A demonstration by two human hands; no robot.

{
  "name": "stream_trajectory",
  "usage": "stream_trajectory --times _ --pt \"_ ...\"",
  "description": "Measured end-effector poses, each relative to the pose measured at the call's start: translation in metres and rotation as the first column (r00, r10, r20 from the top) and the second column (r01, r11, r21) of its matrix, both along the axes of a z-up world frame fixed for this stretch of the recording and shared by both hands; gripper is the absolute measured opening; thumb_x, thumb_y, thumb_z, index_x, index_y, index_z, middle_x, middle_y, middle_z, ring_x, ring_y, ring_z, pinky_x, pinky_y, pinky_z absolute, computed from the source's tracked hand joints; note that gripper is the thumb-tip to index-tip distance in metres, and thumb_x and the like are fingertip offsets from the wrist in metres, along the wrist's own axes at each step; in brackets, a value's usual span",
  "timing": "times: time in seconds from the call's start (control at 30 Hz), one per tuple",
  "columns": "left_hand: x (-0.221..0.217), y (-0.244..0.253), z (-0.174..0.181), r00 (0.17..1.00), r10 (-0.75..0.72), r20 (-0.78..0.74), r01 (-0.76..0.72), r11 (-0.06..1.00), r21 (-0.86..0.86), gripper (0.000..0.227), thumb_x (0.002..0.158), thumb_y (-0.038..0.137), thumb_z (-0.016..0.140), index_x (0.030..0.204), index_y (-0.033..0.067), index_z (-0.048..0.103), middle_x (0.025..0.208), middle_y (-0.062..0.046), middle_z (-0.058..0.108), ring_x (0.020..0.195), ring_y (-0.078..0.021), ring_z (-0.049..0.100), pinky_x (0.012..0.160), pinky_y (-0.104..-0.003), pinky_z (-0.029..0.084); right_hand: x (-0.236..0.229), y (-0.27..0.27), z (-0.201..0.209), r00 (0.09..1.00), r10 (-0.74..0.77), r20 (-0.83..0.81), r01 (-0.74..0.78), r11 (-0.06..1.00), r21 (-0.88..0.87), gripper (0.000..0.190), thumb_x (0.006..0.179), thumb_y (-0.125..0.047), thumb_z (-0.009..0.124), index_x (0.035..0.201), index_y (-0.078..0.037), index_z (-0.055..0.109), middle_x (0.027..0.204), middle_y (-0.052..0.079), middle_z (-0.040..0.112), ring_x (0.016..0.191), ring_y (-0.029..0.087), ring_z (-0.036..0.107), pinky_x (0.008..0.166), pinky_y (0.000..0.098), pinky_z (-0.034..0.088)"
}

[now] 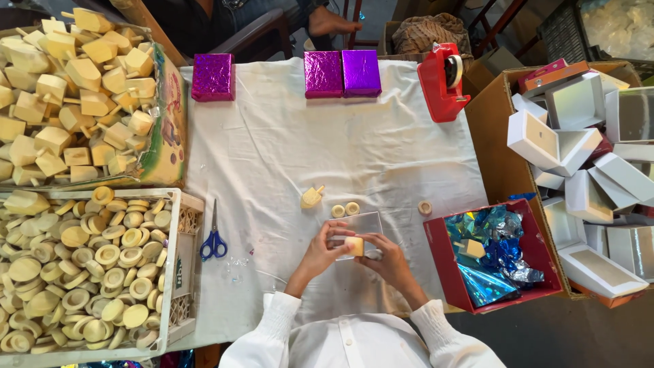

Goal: The person cleans small, round, beige objects with a white cloth and places them into a silver tray. They then arrange the objects inside the tray and close it with a red decorative lid.

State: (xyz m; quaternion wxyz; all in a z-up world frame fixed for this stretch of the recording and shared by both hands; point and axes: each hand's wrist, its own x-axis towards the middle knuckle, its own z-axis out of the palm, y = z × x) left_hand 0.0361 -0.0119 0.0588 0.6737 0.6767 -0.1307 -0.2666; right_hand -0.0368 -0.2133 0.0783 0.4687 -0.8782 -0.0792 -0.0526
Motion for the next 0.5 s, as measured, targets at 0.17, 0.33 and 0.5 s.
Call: stream_trajectory --times 0.17,0.33,0.5 --pt "-0.004 -0.006 -0.006 0.963 0.234 -0.13 -0.221 0.969 0.11 0.029 0.096 0.029 0.07 0.114 0.0066 0.073 0.108 -0.005 0.077 0.09 -0.012 0.075 0.072 -0.03 0.062 0.006 0.013 -0.031 0.939 -0.191 -0.286 0.227 0.969 0.099 0.049 0.071 -0.023 0.092 0.113 -0.004 0.075 0.111 0.007 0.07 0.096 0.022 0.072 0.081 0.0326 0.057" --pt "-0.015 -0.002 -0.041 0.919 0.388 0.07 -0.393 0.885 0.248 0.024 0.1 0.026 0.066 0.116 0.0114 0.077 0.106 -0.006 0.078 0.086 -0.0149 0.076 0.072 -0.03 0.058 0.027 0.007 -0.048 0.86 -0.227 -0.458 0.253 0.967 -0.004 0.057 0.073 -0.033 0.089 0.121 -0.006 0.074 0.108 0.008 0.077 0.094 0.02 0.076 0.08 0.032 0.058" --pt "-0.02 -0.002 -0.056 0.862 0.462 0.209 -0.502 0.837 0.219 0.022 0.096 0.017 0.068 0.116 0.0114 0.076 0.115 -0.007 0.074 0.088 -0.0157 0.077 0.074 -0.03 0.057 0.043 0.01 -0.063 0.802 -0.22 -0.555 0.216 0.974 -0.074 0.062 0.074 -0.043 0.088 0.124 -0.009 0.073 0.109 0.012 0.08 0.09 0.02 0.08 0.078 0.0322 0.06"
